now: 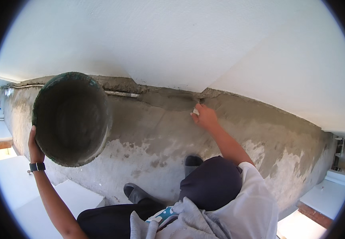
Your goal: The person scoops wet plaster from a bucket with a trowel and applies it to a wall, smoothing the surface in repeated strokes. The person holds the bucket in one hand and uses the trowel in the other to transfer and spread the material along the wall.
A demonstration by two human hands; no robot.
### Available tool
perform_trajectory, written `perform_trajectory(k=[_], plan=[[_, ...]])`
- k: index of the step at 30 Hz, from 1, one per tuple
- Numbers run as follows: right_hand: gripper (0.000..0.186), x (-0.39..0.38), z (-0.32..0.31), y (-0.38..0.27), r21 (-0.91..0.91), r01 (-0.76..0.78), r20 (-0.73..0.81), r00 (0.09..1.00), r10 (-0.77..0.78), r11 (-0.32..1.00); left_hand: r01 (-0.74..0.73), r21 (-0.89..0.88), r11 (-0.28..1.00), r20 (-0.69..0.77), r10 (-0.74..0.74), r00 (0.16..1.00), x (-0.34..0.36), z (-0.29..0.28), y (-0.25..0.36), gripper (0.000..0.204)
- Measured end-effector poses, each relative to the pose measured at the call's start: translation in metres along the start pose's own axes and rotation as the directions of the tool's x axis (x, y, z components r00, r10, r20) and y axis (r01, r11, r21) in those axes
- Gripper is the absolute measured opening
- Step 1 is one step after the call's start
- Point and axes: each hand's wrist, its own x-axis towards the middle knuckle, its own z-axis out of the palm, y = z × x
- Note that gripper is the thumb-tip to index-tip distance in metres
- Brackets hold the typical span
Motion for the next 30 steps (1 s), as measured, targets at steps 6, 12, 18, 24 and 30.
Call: perform_trajectory(k=[6,12,18,24,30], plan=[[0.031,0.0,0.01,-0.013,0.015,-0.014,-0.01,1.0,0.015,1.0,-0.009,0.016,1.0,0.048,0.008,0.999,0.0,0.005,0.001,0.065],[0.031,0.002,0.012,-0.014,0.042,0.025,-0.086,0.996,-0.021,0.999,-0.016,-0.025,1.0,0.06,0.017,0.998,0.0,0.003,0.0,0.065],[0.031,0.003,0.01,-0.006,0.008,0.016,-0.047,0.999,-0.015,1.0,-0.016,-0.019,1.0,0.057,0.017,0.998,-0.001,-0.001,-0.001,0.065],[0.031,0.006,0.015,-0.014,0.034,0.038,-0.073,0.997,-0.035,0.999,-0.008,-0.01,1.0,0.001,0.008,1.0,-0.001,0.001,-0.001,0.065],[0.032,0.014,0.02,-0.028,0.003,0.057,-0.039,0.998,-0.057,0.998,-0.012,-0.007,1.0,-0.006,0.012,1.0,-0.002,0.009,0.0,0.063]])
